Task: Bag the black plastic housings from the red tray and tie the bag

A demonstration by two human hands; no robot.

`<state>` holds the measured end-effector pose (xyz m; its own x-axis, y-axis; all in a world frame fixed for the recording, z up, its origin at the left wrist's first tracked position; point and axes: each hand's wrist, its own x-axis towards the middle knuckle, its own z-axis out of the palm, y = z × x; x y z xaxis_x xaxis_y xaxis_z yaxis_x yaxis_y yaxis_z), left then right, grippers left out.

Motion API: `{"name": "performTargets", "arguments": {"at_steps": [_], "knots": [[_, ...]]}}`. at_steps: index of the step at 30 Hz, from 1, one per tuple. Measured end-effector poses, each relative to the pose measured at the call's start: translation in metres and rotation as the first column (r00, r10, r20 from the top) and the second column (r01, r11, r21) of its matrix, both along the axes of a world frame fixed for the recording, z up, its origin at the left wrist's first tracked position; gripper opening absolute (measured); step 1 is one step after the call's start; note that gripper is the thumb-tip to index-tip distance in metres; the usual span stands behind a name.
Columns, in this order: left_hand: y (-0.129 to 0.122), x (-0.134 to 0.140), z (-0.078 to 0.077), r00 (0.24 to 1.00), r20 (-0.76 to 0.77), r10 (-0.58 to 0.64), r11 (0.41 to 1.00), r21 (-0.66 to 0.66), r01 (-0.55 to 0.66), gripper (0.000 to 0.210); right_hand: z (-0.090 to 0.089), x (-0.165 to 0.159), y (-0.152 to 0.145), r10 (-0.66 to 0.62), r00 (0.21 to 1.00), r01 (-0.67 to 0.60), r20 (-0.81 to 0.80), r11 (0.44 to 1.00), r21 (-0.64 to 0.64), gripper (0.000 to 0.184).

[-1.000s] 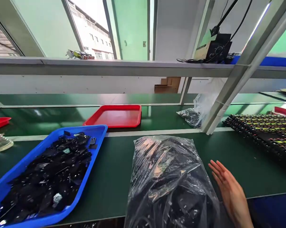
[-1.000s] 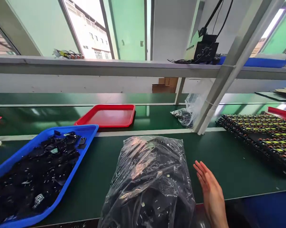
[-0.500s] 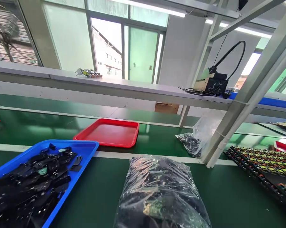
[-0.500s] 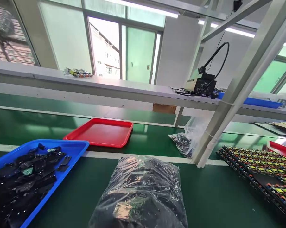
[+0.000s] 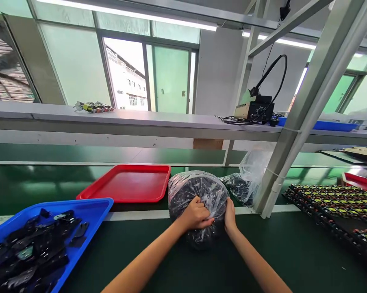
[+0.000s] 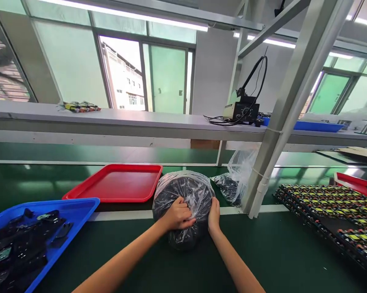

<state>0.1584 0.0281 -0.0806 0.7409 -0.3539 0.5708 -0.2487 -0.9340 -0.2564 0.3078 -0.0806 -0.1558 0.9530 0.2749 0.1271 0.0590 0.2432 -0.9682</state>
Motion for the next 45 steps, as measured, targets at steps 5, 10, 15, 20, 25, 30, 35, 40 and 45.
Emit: {"name": "performTargets", "arguments": {"at_steps": [5,10,15,20,25,30,35,40,45], "knots": [[0.035,0.037,0.015,0.971,-0.163,0.174,0.982,-0.044,-0.183,0.030,0.023,0.039,0.051,-0.064,0.997,0.060,-0.043,0.993,-0.100,0.036],[0.043,0.039,0.034,0.922,-0.287,0.259,0.936,-0.161,-0.313,0.034,0.029,0.043,0.065,-0.038,0.999,0.043,0.023,0.963,-0.265,0.033],[0.034,0.014,0.033,0.873,-0.375,0.312,0.889,-0.210,-0.408,0.034,0.032,0.014,0.030,0.111,0.954,-0.014,0.278,0.945,-0.328,0.032],[0.003,-0.013,0.001,0.836,-0.387,0.390,0.831,-0.243,-0.500,0.032,0.036,-0.024,-0.016,0.346,0.734,-0.134,0.584,0.917,-0.375,0.020],[0.003,-0.033,-0.007,0.850,-0.330,0.410,0.781,-0.355,-0.514,0.035,0.035,-0.050,-0.017,0.529,0.484,-0.131,0.697,0.832,-0.540,0.043],[0.020,-0.034,0.002,0.832,-0.330,0.446,0.710,-0.436,-0.553,0.025,0.055,-0.046,0.019,0.547,0.409,0.085,0.730,0.774,-0.628,0.037],[0.021,-0.027,0.003,0.800,-0.404,0.444,0.674,-0.437,-0.595,0.021,0.063,-0.042,0.035,0.603,0.367,0.224,0.708,0.682,-0.697,0.010],[0.022,-0.023,-0.001,0.784,-0.470,0.405,0.662,-0.440,-0.607,0.017,0.058,-0.050,0.025,0.644,0.321,0.258,0.694,0.646,-0.718,0.017],[0.030,-0.023,0.003,0.778,-0.510,0.366,0.639,-0.471,-0.609,0.023,0.061,-0.060,0.028,0.624,0.345,0.302,0.701,0.633,-0.713,0.021]]}}
